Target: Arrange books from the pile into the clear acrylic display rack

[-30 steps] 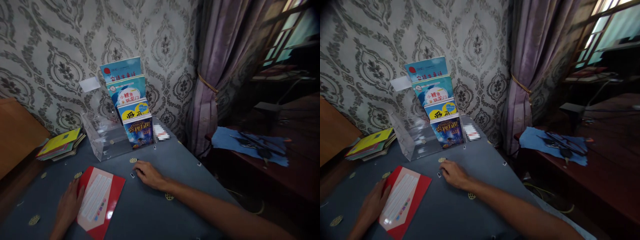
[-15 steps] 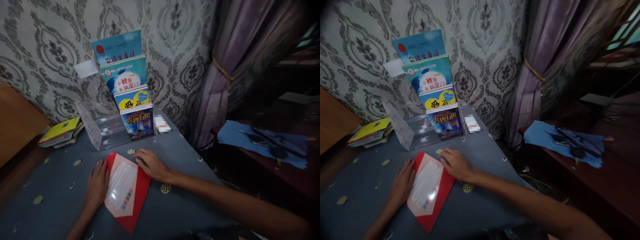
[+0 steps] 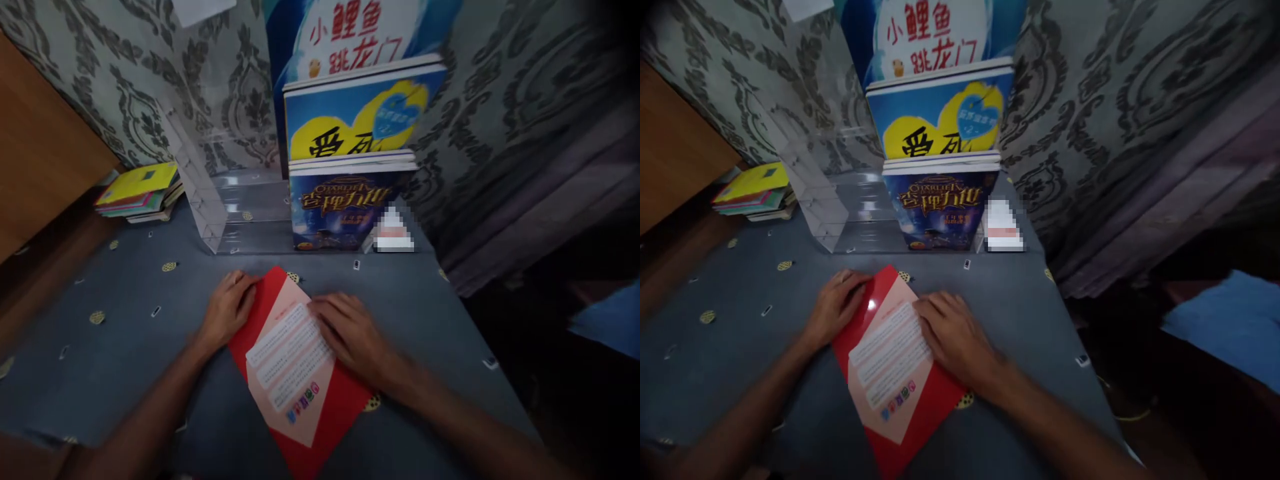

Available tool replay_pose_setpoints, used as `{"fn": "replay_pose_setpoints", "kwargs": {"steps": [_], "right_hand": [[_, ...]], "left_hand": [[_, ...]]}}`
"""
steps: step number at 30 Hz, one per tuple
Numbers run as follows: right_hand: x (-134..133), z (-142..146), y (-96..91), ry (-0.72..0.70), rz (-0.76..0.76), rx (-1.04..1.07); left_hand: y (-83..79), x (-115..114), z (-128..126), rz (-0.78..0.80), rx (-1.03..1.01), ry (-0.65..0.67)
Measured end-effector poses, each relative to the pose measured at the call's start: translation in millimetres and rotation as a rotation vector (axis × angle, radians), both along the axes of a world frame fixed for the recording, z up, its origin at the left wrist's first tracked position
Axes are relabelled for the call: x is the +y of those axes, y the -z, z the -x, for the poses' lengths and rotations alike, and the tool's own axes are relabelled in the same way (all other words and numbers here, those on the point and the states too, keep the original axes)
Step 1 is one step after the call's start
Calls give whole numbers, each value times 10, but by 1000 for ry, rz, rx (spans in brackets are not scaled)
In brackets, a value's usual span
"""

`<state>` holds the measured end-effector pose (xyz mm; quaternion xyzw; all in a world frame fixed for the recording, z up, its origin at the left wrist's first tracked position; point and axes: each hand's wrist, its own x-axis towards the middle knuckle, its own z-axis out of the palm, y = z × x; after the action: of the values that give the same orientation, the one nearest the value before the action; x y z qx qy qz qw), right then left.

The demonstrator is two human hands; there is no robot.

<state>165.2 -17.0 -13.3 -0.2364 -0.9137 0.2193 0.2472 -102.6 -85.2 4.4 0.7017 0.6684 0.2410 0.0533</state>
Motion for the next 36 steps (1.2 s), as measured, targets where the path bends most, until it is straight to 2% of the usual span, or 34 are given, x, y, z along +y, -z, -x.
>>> {"fn": "replay_pose_setpoints", "kwargs": {"steps": [3, 6, 10, 14, 17, 19, 22, 25, 29, 33, 36], "right_hand": [[-27, -13, 3, -33, -98, -14], [-19, -10, 39, -83, -165, -32], [52, 16, 71, -94, -231, -65], [16, 72, -50, -76, -329, -176], [-273, 140, -206, 18, -360, -309], [-577, 170, -268, -19, -357, -317], [-1005, 151, -235, -119, -286, -242], [-1163, 50, -140, -174, -214, -237], [-904, -218, -131, -226, -107, -292], [-496, -580, -197, -239, -85, -326], [-351, -768, -213, -218, -78, -307]], "left_hand": [[115, -102, -13, -14, 85, -39], [140, -191, -57, -5, 160, -66], [6, -198, -89, 100, 278, -106], [-197, -198, -163, 282, 425, -139], [-277, -239, -249, 317, 488, -198], [-293, -269, -299, 322, 525, -219], [-296, -303, -351, 312, 576, -229], [-300, -346, -409, 306, 613, -264], [-318, -447, -567, 331, 634, -329], [-363, -535, -783, 398, 597, -360], [-407, -546, -911, 450, 571, -356]]}}
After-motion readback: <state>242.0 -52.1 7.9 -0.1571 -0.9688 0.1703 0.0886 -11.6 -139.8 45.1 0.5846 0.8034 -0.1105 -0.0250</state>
